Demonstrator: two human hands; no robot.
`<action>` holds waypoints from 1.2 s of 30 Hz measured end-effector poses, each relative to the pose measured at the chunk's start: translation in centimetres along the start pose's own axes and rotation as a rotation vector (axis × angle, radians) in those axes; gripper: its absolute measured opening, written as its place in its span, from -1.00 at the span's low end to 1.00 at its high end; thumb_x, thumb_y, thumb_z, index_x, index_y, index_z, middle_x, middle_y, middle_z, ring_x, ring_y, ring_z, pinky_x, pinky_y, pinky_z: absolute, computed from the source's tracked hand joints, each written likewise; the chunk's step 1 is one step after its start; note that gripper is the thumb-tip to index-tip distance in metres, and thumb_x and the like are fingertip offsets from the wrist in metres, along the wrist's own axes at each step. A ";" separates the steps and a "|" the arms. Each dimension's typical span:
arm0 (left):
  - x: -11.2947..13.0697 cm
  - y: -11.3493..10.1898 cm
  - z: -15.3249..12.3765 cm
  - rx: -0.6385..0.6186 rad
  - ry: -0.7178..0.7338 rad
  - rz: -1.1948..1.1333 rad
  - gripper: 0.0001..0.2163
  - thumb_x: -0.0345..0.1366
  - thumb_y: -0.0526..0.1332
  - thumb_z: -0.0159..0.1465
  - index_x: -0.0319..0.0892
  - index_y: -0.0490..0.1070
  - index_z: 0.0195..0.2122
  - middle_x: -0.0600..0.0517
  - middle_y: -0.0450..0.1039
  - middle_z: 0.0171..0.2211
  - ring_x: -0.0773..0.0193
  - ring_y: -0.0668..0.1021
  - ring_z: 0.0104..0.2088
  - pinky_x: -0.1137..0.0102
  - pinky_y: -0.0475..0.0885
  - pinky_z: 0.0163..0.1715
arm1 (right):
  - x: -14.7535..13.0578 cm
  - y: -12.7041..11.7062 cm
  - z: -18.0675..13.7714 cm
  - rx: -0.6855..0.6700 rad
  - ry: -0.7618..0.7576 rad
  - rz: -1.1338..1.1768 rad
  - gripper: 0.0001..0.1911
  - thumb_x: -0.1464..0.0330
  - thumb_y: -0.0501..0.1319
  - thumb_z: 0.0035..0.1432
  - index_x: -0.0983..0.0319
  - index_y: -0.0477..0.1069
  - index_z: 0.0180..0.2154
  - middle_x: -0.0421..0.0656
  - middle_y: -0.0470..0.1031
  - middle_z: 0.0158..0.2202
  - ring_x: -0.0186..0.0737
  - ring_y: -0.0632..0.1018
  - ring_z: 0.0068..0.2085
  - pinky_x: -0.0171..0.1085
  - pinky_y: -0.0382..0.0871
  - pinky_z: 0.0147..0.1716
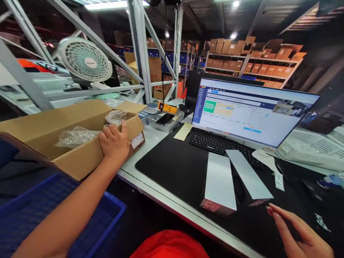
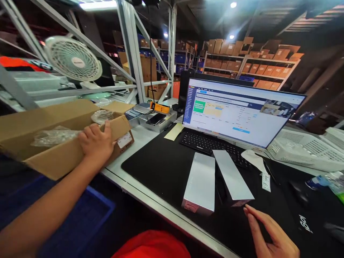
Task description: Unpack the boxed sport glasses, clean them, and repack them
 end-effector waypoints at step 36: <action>20.0 -2.6 -18.4 -0.141 0.068 -1.085 -0.38 -0.20 0.40 0.08 -0.11 0.32 0.19 -0.18 0.20 0.18 -0.11 0.44 0.19 0.01 0.41 0.21 | -0.8 6.6 -1.8 0.057 0.231 0.147 0.19 0.12 0.31 0.18 0.27 -0.54 0.44 0.27 -0.12 0.39 0.20 0.21 0.35 0.17 0.16 0.29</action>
Point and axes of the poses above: each hand's wrist, its own z-axis towards the middle knuckle, its own y-axis out of the palm, x = y × z, the point moved 3 cm from there along z, towards the middle knuckle
